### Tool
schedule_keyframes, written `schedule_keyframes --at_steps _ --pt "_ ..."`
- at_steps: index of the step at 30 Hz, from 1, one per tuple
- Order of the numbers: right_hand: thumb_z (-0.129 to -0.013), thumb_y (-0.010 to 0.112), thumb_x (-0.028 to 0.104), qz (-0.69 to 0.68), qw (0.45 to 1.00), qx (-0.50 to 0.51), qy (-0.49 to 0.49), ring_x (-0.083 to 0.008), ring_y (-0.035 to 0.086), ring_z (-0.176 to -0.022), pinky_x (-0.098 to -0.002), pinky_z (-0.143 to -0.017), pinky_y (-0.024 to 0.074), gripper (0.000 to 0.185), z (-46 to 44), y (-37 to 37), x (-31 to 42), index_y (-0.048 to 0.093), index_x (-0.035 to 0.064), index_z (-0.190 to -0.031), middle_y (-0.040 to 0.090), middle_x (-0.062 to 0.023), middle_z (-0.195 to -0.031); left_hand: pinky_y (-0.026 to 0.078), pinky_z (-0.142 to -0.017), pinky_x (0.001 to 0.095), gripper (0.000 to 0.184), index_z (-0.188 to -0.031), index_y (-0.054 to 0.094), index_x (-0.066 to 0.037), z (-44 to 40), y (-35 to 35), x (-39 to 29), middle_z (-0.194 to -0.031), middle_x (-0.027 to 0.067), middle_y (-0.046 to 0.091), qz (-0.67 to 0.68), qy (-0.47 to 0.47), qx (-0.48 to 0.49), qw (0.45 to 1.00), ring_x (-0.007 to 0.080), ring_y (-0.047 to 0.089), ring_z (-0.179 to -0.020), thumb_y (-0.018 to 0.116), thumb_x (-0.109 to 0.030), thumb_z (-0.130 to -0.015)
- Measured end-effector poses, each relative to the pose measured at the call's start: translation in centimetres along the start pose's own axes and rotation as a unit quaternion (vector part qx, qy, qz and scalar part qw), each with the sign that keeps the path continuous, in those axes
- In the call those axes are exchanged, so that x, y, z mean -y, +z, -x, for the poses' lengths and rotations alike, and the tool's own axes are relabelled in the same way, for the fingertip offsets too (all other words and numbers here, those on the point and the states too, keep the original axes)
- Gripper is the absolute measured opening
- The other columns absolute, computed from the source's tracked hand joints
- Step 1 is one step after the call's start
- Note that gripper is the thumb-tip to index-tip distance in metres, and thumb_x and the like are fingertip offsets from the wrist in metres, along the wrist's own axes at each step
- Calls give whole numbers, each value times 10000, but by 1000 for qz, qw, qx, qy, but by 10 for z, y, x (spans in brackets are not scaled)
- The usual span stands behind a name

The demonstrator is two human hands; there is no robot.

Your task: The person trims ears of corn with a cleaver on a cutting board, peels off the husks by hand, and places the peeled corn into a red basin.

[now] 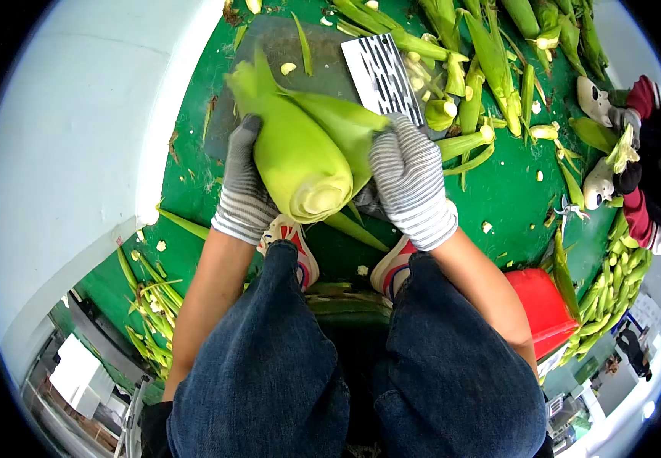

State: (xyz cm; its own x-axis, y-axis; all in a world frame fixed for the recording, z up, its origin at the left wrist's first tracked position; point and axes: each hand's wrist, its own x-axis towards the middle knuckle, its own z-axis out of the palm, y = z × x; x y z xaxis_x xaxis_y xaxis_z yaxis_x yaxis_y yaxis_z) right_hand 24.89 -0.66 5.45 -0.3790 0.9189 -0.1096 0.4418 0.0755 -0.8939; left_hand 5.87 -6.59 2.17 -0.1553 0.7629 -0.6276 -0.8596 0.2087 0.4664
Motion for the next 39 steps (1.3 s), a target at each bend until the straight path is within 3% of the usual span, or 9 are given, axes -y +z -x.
schedule_keyframes --at_steps 5,6,9,10,14,22,27,34,39 --pt "-919 529 122 -136 980 -9 147 -105 539 -792 -244 -732 458 253 -7 -11 -13 573 -70 -1077 608 -72 -867 440 -977 481 638 -1295 448 -59 5 -27 -4 -1236 163 544 113 89 83 986 325 548 -1113 591 -441 -806" --pt "-913 486 91 -112 992 -64 4 -167 580 -588 -326 -534 449 176 -12 -2 -16 601 -33 -963 586 -114 -655 440 -978 481 652 -1303 440 -61 3 -25 -8 -1245 162 538 119 98 60 986 327 546 -1116 588 -459 -808" --pt "-814 617 122 -24 998 -52 8 -272 632 -796 -336 -721 514 404 -9 -3 -6 503 -16 -1177 615 -197 -930 444 -973 472 702 -1326 419 -73 2 -14 -19 -1261 164 524 100 79 62 990 327 546 -1113 559 -548 -828" --pt "-744 676 158 137 979 -81 -126 -376 580 -985 -393 -881 478 601 -11 -8 0 427 -17 -1263 553 -253 -1114 453 -961 457 698 -1322 428 -68 0 -6 -20 -1246 166 535 27 100 19 994 320 552 -1102 542 -559 -839" --pt "-716 724 176 56 980 175 -72 -326 570 -1075 -374 -926 452 716 -7 -8 40 391 -33 -1315 558 -243 -1154 474 -932 472 693 -1342 402 -81 -2 12 -13 -1248 167 530 -42 93 -35 994 332 553 -1098 544 -548 -849" --pt "-736 634 31 -191 950 246 16 -270 423 -1267 -330 -1047 356 689 -6 16 -4 354 -14 -1365 459 -187 -1331 499 -891 466 670 -1294 460 -82 -5 9 -15 -1174 155 571 -13 56 -49 997 314 583 -1035 590 -546 -829" --pt "-723 628 0 -49 971 231 -47 -273 408 -1285 -334 -1046 365 739 -5 9 17 325 13 -1397 446 -188 -1355 516 -857 435 624 -1274 475 -73 -11 11 -11 -1137 149 586 -33 53 -73 995 289 599 -993 647 -468 -823" --pt "-735 526 -96 -197 956 188 106 -174 596 -1022 -266 -867 498 536 -11 6 17 536 17 -1258 590 -149 -1205 509 -875 444 608 -1275 474 -70 -8 -8 -9 -1158 154 579 30 21 -32 999 294 597 -1001 587 -494 -854" --pt "-766 620 -66 -133 986 94 -34 -181 580 -1078 -295 -960 440 445 -17 -7 7 581 15 -1202 620 -120 -1177 482 -925 468 651 -1301 452 -75 -4 -14 -9 -1222 158 554 77 32 10 997 325 563 -1087 475 -567 -876"
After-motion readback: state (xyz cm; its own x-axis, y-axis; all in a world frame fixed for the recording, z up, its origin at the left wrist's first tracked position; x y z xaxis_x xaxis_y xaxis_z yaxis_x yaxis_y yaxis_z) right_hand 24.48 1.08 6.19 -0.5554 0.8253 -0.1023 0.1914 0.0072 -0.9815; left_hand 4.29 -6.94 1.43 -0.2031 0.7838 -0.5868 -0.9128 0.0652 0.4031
